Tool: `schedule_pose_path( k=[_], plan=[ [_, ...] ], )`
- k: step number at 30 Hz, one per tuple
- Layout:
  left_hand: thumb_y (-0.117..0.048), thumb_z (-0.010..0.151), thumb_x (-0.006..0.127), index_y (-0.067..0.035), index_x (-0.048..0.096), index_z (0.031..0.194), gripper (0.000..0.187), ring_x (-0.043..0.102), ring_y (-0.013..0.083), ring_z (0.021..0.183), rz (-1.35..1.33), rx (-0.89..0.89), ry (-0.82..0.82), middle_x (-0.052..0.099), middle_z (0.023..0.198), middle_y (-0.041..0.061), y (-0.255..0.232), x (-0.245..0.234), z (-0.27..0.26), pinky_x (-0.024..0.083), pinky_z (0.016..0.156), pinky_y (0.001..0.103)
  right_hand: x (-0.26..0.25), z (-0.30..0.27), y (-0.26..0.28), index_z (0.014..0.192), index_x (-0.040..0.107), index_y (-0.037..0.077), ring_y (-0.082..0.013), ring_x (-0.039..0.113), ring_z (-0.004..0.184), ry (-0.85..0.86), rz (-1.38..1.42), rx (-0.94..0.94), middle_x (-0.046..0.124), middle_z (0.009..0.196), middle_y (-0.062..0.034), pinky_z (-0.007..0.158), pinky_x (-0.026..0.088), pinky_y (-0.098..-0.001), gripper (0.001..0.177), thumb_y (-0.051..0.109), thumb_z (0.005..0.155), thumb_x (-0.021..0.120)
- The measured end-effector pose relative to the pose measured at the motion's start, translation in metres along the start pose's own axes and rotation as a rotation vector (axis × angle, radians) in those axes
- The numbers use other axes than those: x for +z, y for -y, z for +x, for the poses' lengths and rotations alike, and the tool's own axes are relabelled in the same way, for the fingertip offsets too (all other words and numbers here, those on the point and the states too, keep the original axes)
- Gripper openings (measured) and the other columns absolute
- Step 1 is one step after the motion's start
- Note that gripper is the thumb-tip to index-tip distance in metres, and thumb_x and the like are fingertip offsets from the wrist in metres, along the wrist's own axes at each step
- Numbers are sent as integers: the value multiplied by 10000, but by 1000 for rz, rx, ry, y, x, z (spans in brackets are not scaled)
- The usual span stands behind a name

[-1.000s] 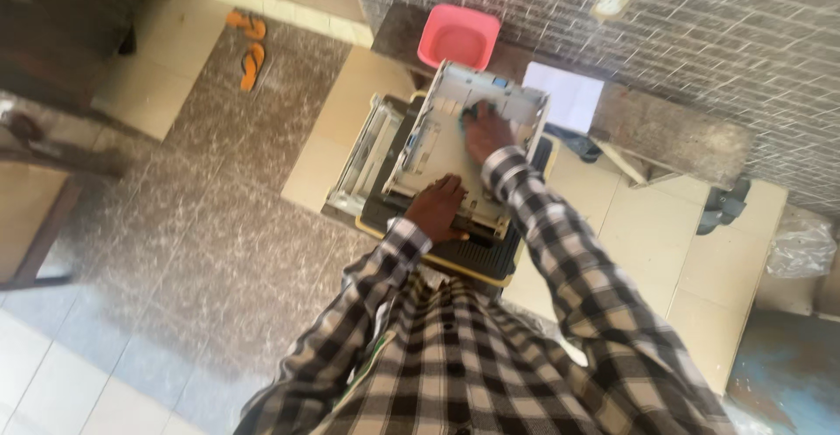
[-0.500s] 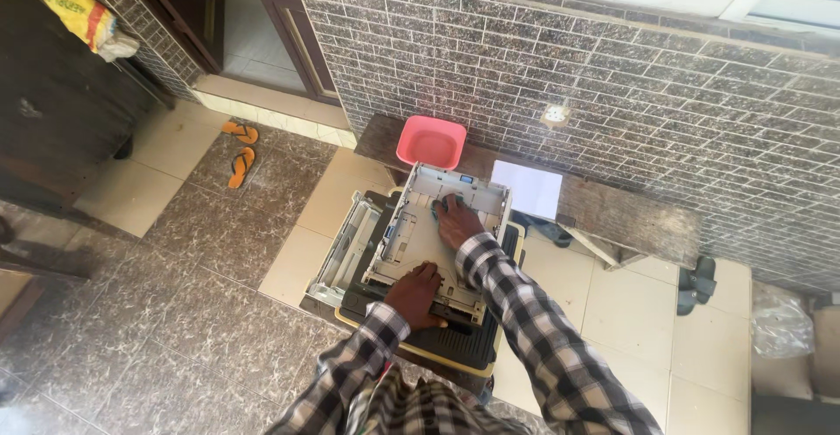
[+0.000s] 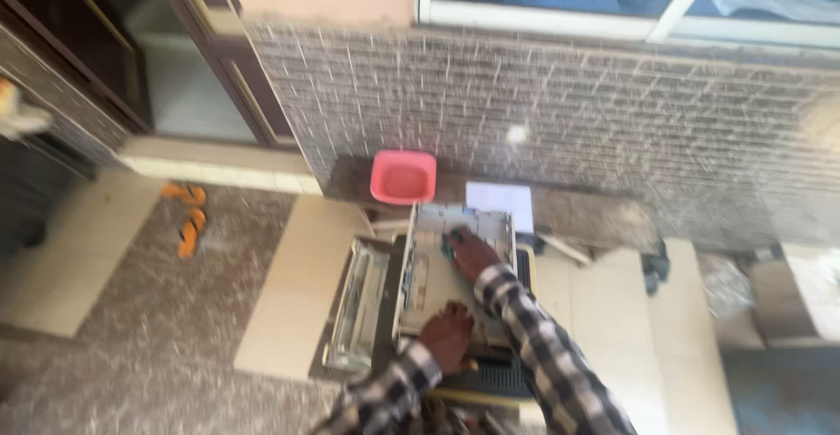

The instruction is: The person wipes the interior of an open printer with a green cloth. They repeatedly dip the cloth into a pink basin of water and continue wiping various internal surfaces of the printer.

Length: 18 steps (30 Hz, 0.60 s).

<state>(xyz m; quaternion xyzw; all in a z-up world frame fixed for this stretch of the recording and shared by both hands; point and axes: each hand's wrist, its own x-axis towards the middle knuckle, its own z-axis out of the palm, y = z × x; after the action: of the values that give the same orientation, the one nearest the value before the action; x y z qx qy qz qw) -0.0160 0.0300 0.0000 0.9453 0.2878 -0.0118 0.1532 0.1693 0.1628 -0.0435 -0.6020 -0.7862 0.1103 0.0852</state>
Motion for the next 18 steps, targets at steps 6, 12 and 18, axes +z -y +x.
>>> schedule_pose_path(
  k=[6, 12, 18],
  plan=[
    [-437, 760, 880, 72, 646, 1227, 729, 491, 495, 1270, 40, 93, 20, 478, 1353, 371, 18, 8, -3, 622, 820, 516, -3, -8, 17, 1379, 584, 233, -409, 608, 1200, 18, 20, 169, 470, 1467, -196, 1022, 526, -498, 544, 168, 850, 690],
    [-514, 761, 851, 87, 678, 1139, 731, 520, 449, 1269, -140, 92, 41, 524, 1327, 328, 22, 13, -12, 626, 804, 503, 1, -37, 37, 1337, 591, 162, -428, 585, 1205, -19, 78, 173, 426, 1491, -209, 1017, 502, -488, 553, 62, 806, 709],
    [-502, 751, 874, 90, 682, 1099, 713, 524, 421, 1264, -164, 73, -102, 568, 1264, 281, 16, 22, -22, 601, 861, 465, 22, -85, 39, 1154, 661, 163, -383, 667, 1160, 121, 199, 58, 545, 1360, -149, 1009, 556, -447, 395, 30, 784, 706]
  ],
)
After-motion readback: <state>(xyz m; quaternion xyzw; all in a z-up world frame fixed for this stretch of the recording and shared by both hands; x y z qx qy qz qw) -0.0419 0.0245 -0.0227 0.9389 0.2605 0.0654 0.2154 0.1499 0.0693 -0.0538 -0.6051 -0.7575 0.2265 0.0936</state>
